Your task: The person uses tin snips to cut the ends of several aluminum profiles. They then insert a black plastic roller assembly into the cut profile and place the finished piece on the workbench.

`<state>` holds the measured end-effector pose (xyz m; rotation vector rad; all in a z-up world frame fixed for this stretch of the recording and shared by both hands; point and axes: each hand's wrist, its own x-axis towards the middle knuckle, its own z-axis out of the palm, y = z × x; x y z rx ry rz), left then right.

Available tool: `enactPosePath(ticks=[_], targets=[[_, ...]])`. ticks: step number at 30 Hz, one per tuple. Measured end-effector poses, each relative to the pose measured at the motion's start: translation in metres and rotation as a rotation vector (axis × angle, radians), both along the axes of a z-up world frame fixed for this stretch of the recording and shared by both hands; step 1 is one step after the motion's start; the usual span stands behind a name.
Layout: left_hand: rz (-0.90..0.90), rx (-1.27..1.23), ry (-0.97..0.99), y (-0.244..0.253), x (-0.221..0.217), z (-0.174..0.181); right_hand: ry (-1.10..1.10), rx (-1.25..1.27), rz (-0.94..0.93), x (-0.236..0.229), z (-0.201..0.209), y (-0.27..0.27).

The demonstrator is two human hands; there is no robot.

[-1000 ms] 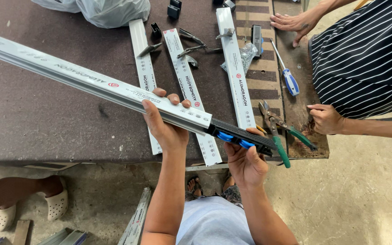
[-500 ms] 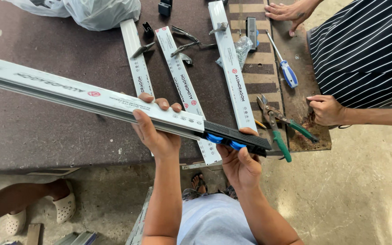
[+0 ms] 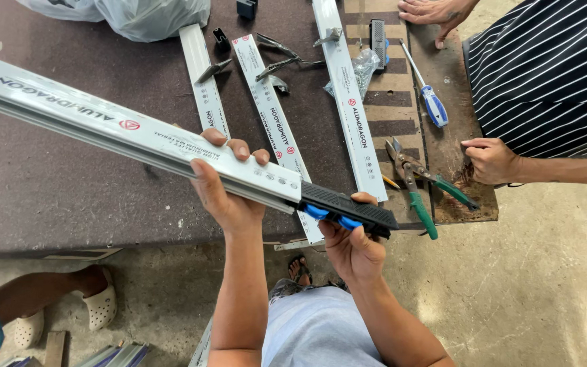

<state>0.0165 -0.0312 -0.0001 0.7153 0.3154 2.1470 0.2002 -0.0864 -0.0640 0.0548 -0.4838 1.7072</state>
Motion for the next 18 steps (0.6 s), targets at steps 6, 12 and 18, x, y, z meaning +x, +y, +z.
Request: enactPosePath(ticks=[6, 12, 18], targets=[[-0.13, -0.023, -0.115, -0.007, 0.0, -0.003, -0.02, 0.028, 0.021, -0.004, 0.008, -0.005], [-0.015, -0.035, -0.127, -0.001, 0.007, -0.004, 0.046, -0.063, -0.047, -0.007, 0.009, -0.004], [-0.023, -0.039, -0.098, -0.005, 0.007, 0.003, 0.04, -0.033, 0.029, -0.002, 0.01, 0.004]])
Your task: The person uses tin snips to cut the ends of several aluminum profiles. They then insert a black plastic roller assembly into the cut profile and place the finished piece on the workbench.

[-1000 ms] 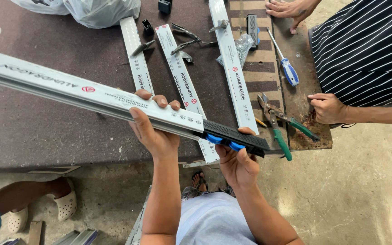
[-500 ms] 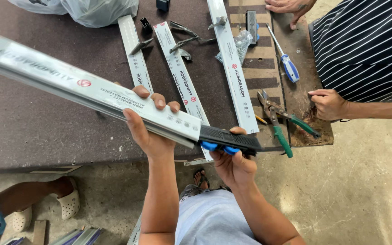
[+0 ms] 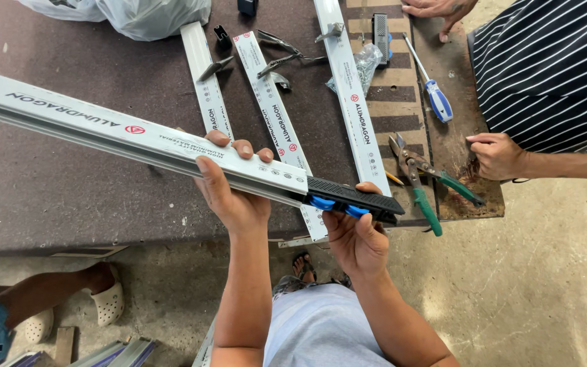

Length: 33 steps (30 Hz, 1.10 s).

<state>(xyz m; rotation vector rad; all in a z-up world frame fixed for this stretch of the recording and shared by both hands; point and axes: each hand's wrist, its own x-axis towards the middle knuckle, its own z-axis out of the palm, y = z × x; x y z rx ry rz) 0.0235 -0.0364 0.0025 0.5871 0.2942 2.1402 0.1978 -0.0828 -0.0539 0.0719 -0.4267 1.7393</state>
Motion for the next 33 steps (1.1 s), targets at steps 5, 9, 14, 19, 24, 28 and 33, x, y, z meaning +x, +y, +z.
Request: enactPosePath(ticks=[5, 9, 14, 19, 24, 28, 33], targets=[[0.058, -0.077, -0.014, -0.003, 0.004, -0.002, -0.027, -0.059, -0.055, 0.001, 0.006, -0.007], [0.022, -0.108, -0.079, -0.005, 0.002, -0.006, -0.075, -0.087, -0.122, -0.003, 0.012, -0.014], [0.017, -0.169, -0.08, -0.007, -0.002, -0.008, -0.139, -0.092, -0.152, 0.0, 0.025, -0.01], [-0.031, -0.235, -0.119, -0.01, -0.006, -0.011, -0.192, -0.065, -0.192, 0.0, 0.04, -0.011], [-0.095, -0.194, -0.201, -0.011, -0.01, -0.009, -0.279, -0.013, -0.279, -0.006, 0.046, -0.017], [-0.102, -0.198, -0.244, -0.012, -0.01, -0.001, -0.48, 0.105, -0.465, -0.005, 0.043, -0.014], [-0.109, -0.234, -0.237, -0.018, -0.006, 0.014, -0.4, 0.325, -0.537, -0.008, 0.046, -0.002]])
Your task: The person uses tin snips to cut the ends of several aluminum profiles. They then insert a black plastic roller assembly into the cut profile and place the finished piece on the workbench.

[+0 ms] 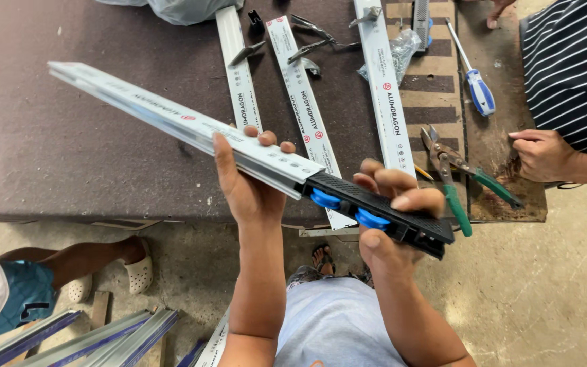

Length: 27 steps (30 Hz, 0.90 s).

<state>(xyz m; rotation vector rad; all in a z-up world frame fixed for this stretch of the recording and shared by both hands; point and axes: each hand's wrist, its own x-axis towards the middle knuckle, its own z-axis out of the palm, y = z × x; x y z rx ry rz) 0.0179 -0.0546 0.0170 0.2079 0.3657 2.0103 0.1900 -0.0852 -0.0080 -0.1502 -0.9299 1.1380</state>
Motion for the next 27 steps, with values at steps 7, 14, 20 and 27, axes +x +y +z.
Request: enactPosePath(ticks=[7, 14, 20, 27], targets=[[-0.095, -0.147, -0.039, 0.0, 0.006, 0.016, -0.088, 0.296, 0.176, 0.012, 0.036, 0.016], [-0.24, -0.2, -0.169, 0.014, 0.006, 0.015, -0.178, 0.366, 0.071, -0.001, 0.069, 0.011], [-0.215, -0.341, -0.15, 0.019, 0.001, 0.009, -0.224, 0.377, 0.078, -0.004, 0.072, 0.018], [-0.201, -0.341, -0.197, 0.02, -0.002, 0.004, -0.25, 0.354, 0.033, -0.011, 0.066, 0.01]])
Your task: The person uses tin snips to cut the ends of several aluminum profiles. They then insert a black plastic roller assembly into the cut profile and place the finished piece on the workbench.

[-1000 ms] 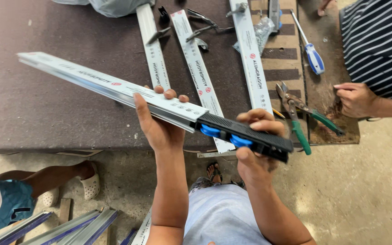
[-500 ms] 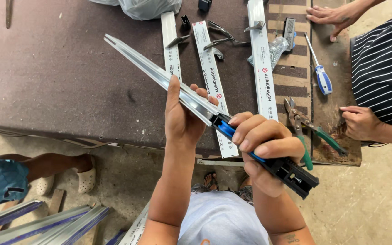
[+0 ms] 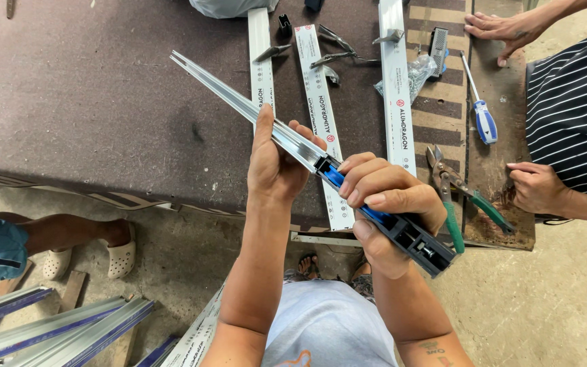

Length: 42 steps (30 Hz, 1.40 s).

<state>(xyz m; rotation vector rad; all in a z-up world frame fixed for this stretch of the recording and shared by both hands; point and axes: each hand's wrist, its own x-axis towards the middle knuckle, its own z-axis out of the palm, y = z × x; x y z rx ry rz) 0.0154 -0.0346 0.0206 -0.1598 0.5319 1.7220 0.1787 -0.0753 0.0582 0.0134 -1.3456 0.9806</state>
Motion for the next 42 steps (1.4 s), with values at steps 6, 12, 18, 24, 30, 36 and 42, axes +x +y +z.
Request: enactPosePath(ticks=[6, 12, 18, 24, 30, 36, 42], targets=[[0.041, -0.014, 0.002, -0.005, 0.004, 0.007, 0.025, 0.008, -0.012, -0.003, -0.003, 0.0], [0.043, -0.016, 0.024, -0.006, 0.005, 0.01, 0.055, 0.039, 0.02, -0.006, -0.005, 0.001], [0.035, 0.047, 0.023, -0.007, 0.005, 0.005, 0.08, 0.017, 0.066, -0.008, -0.008, 0.0], [0.091, 0.203, 0.131, -0.015, 0.0, 0.021, 0.034, -0.038, -0.044, -0.005, -0.024, -0.003], [0.303, 0.266, 0.386, -0.023, -0.013, 0.036, 0.049, -0.172, 0.192, 0.026, -0.049, -0.006], [0.279, 0.638, 0.373, -0.027, -0.029, 0.027, -0.11, -0.499, 0.312, 0.082, -0.054, -0.025], [0.237, 0.787, 0.385, -0.028, -0.034, 0.014, -0.501, -0.382, 0.08, 0.079, -0.042, -0.038]])
